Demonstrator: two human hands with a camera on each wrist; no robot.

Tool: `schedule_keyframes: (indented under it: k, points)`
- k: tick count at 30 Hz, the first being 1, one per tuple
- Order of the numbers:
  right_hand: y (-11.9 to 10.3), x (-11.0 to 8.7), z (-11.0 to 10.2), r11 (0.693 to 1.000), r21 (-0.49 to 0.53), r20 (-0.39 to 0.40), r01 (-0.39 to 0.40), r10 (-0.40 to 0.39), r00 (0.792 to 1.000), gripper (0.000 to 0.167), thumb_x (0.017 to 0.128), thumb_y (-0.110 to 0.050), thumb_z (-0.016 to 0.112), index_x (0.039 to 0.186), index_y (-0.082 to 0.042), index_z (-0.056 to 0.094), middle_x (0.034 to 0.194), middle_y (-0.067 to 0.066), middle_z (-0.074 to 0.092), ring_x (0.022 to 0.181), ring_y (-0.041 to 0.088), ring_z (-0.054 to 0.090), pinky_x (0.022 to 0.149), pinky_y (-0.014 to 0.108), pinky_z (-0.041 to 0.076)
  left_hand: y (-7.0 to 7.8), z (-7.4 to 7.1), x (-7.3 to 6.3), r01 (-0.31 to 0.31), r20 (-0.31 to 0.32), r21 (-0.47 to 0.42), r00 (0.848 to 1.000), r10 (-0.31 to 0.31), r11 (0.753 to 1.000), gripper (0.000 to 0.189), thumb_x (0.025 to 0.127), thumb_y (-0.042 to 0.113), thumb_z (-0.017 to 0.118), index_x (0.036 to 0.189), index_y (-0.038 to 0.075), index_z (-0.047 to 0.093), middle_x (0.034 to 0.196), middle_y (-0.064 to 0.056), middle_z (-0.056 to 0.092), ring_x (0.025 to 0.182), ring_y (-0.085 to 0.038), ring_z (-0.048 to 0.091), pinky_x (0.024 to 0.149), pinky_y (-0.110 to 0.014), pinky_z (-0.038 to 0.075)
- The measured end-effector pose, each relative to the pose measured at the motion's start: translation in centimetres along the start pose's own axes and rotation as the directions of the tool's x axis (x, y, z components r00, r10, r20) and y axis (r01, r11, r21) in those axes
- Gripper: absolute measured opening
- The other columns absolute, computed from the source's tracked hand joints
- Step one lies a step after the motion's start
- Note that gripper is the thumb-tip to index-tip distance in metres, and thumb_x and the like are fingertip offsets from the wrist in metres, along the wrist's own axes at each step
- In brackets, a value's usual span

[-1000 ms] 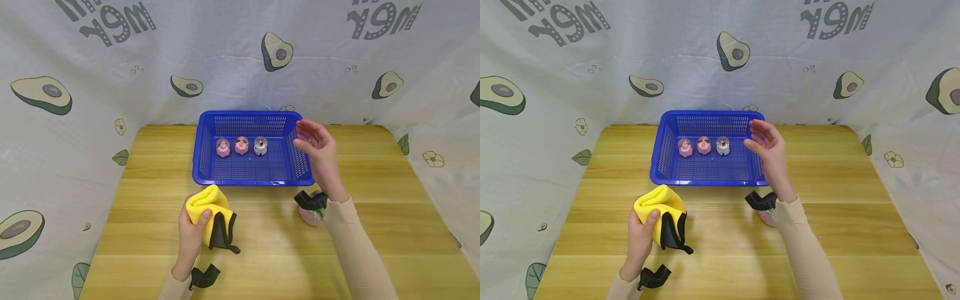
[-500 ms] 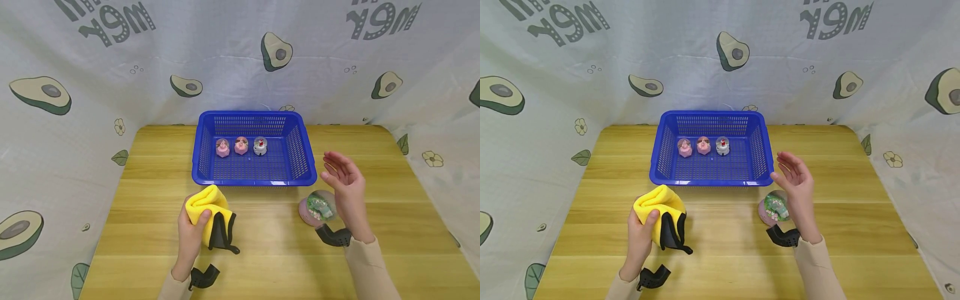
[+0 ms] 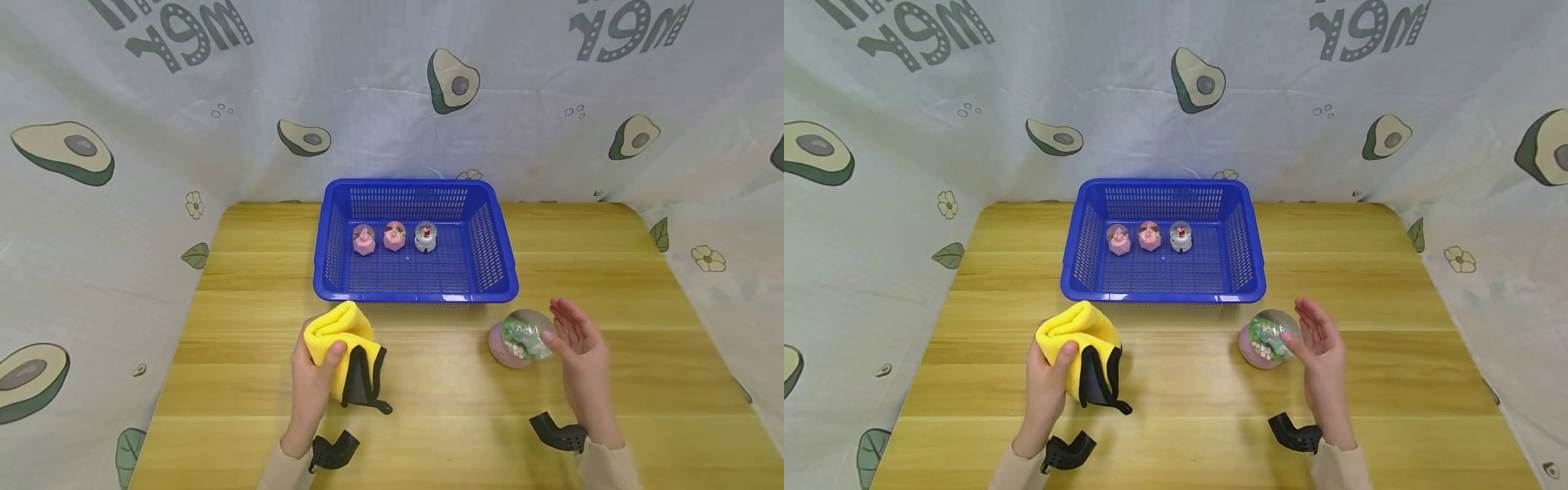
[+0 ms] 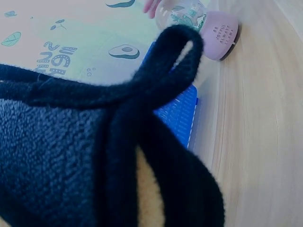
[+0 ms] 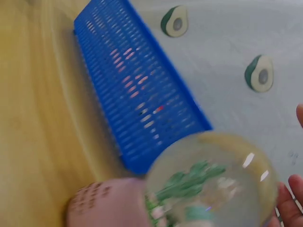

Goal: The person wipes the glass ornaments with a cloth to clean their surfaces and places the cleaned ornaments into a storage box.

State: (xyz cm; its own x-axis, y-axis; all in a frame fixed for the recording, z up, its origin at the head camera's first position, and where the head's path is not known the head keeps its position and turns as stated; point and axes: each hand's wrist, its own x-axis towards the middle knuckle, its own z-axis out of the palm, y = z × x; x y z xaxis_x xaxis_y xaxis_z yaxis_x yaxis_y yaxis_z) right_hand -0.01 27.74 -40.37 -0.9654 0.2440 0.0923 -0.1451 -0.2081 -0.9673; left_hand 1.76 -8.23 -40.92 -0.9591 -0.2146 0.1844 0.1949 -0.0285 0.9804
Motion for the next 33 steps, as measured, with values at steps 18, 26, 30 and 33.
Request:
schedule_keyframes:
  k: [18,26,30,33]
  points:
    - [6.4,-3.2,-1.0,0.982,-0.159,-0.066,-0.103,0.094,0.993,0.081,0.077,0.025,0.058,0.144,-0.011,0.031,0.138,-0.002,0.038,0.137,0.017,0.026,0.111,0.024,0.020,0.1,0.1,-0.1,0.006,0.009,-0.015,1.000,-0.006,1.000,0.032,0.086,0.000,0.061,0.116,-0.005,0.053,0.099,-0.010,0.058,0.081,-0.018,0.057,0.068,-0.026,0.051]
    - [7.9,-2.8,-1.0,0.945,-0.300,-0.092,-0.129,0.106,0.990,0.087,0.077,0.019,0.066,0.147,-0.012,0.025,0.136,-0.001,0.038,0.133,0.015,0.031,0.107,0.018,0.025,0.1,0.1,-0.1,0.007,0.009,-0.016,1.000,-0.007,1.000,0.031,0.086,-0.002,0.061,0.115,-0.005,0.053,0.097,-0.010,0.058,0.080,-0.017,0.057,0.067,-0.025,0.051]
    - [8.4,-2.6,-1.2,0.917,-0.369,-0.098,-0.148,0.120,0.988,0.087,0.077,0.015,0.069,0.146,-0.014,0.026,0.134,-0.003,0.038,0.129,0.014,0.033,0.104,0.015,0.026,0.0,0.1,-0.1,0.000,0.011,-0.021,1.000,0.000,1.000,0.031,0.086,-0.001,0.061,0.116,-0.005,0.053,0.097,-0.010,0.058,0.080,-0.017,0.057,0.067,-0.026,0.051]
    - [8.5,-2.5,-1.2,0.881,-0.440,-0.110,-0.173,0.138,0.984,0.084,0.077,0.010,0.072,0.145,-0.013,0.028,0.132,-0.005,0.039,0.127,0.013,0.034,0.101,0.012,0.027,0.0,0.1,-0.1,-0.002,0.010,-0.017,1.000,0.002,1.000,0.031,0.086,-0.001,0.062,0.116,-0.005,0.053,0.098,-0.010,0.058,0.080,-0.017,0.057,0.067,-0.026,0.051]
